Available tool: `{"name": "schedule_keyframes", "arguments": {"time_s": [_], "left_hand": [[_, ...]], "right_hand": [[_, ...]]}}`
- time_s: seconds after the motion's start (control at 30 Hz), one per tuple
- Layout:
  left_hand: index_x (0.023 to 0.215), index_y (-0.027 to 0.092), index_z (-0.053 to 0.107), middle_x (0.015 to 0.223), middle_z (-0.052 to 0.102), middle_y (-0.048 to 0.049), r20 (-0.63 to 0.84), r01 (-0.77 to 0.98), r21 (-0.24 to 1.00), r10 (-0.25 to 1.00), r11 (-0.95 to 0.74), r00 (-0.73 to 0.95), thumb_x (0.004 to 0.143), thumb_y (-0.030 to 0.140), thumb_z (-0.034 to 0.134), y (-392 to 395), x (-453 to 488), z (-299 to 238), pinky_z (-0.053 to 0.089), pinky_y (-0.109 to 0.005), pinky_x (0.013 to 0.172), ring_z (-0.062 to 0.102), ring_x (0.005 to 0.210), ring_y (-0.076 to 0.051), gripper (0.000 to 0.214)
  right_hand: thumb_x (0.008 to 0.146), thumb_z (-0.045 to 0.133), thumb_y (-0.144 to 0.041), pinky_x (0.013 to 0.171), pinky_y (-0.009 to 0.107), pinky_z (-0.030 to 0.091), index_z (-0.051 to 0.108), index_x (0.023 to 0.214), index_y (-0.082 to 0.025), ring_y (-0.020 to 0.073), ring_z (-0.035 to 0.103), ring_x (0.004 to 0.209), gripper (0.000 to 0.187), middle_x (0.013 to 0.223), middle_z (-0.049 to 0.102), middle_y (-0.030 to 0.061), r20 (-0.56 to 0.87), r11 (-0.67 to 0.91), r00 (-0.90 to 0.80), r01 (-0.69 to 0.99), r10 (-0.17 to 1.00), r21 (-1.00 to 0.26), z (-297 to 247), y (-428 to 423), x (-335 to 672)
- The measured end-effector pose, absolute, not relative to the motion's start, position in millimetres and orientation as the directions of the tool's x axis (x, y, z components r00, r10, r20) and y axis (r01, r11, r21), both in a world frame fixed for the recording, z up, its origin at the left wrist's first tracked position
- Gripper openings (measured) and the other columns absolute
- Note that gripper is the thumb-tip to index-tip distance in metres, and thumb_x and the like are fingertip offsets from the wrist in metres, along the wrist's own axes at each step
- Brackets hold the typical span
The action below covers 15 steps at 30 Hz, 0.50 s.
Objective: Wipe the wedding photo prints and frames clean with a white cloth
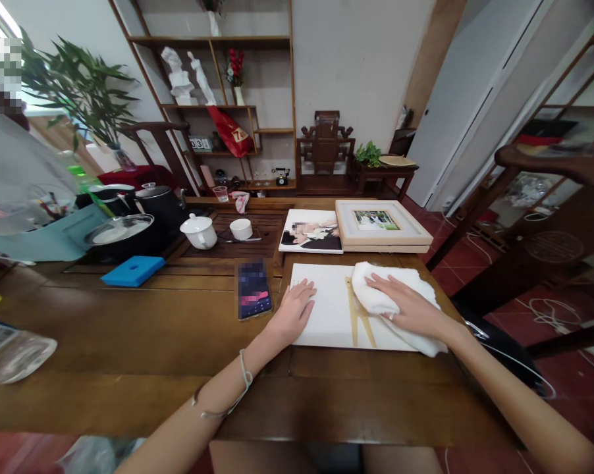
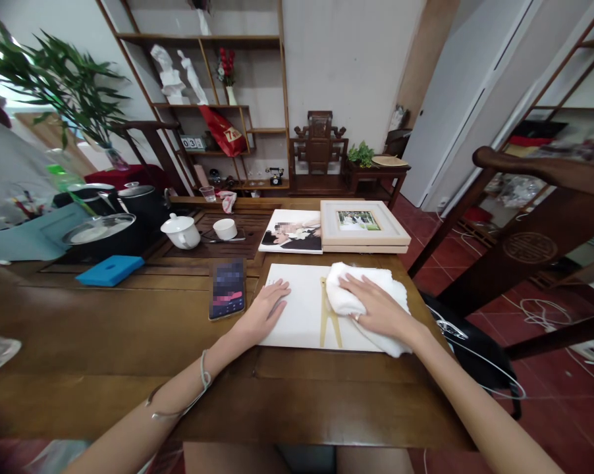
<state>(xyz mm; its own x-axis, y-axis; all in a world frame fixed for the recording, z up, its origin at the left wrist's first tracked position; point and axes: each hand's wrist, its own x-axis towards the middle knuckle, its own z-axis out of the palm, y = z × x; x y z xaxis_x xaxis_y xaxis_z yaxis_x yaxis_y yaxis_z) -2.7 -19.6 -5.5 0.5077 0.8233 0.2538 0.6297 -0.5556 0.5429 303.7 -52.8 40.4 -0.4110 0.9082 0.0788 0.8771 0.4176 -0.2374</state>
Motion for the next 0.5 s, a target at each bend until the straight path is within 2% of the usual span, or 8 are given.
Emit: {"name": "schedule_keyframes", "arguments": {"time_s": [0.07, 0.13, 0.2, 0.3, 0.5], "left_hand": [[0.123, 0.019, 0.057, 0.141, 0.054, -0.0134, 0.257, 0.63, 0.544, 0.825, -0.554, 0.503, 0.095, 0.021, 0.041, -19, -3, -6, 0.027, -0.058, 0.115, 0.039, 0.14, -0.028, 0.032], [0.122, 0.018, 0.057, 0.142, 0.053, -0.0137, 0.262, 0.634, 0.542, 0.828, -0.552, 0.497, 0.095, 0.021, 0.041, -19, -2, -7, 0.026, -0.058, 0.116, 0.038, 0.141, -0.028, 0.032], [0.122, 0.017, 0.057, 0.142, 0.053, -0.0143, 0.264, 0.634, 0.541, 0.827, -0.553, 0.496, 0.096, 0.021, 0.04, -19, -2, -8, 0.025, -0.058, 0.116, 0.038, 0.141, -0.028, 0.032], [0.122, 0.016, 0.057, 0.141, 0.053, -0.0156, 0.264, 0.63, 0.543, 0.825, -0.555, 0.499, 0.095, 0.02, 0.04, -20, -2, -8, 0.026, -0.059, 0.116, 0.038, 0.141, -0.028, 0.032], [0.122, 0.018, 0.057, 0.141, 0.054, -0.0136, 0.281, 0.623, 0.545, 0.823, -0.561, 0.494, 0.095, 0.02, 0.041, -21, -1, -6, 0.026, -0.058, 0.116, 0.039, 0.14, -0.027, 0.032]], "right_hand": [[0.078, 0.051, -0.018, 0.115, 0.054, 0.028, 0.037, 0.148, -0.023, 0.0285, 0.028, 0.144, 0.071, 0.155, 0.035, 0.0084, 0.147, 0.443, -0.419, 0.868, 0.896, -0.226, 34, -34, 298], [0.077, 0.05, -0.016, 0.116, 0.055, 0.025, 0.037, 0.147, -0.022, 0.0278, 0.03, 0.143, 0.072, 0.152, 0.04, 0.0106, 0.203, 0.438, -0.402, 0.879, 0.893, -0.187, 31, -24, 289], [0.077, 0.05, -0.017, 0.116, 0.057, 0.025, 0.039, 0.146, -0.017, 0.03, 0.032, 0.142, 0.07, 0.149, 0.045, 0.0135, 0.234, 0.415, -0.377, 0.898, 0.896, -0.142, 29, -25, 280], [0.074, 0.05, -0.017, 0.114, 0.059, 0.026, 0.039, 0.146, -0.011, 0.0337, 0.03, 0.142, 0.073, 0.148, 0.044, 0.0159, 0.221, 0.427, -0.398, 0.898, 0.89, -0.103, 27, -45, 269], [0.065, 0.047, -0.007, 0.116, 0.06, 0.024, 0.019, 0.154, -0.018, 0.0296, 0.017, 0.147, 0.094, 0.156, 0.032, 0.0095, 0.226, 0.576, -0.547, 0.813, 0.806, -0.083, 24, -111, 271]]}}
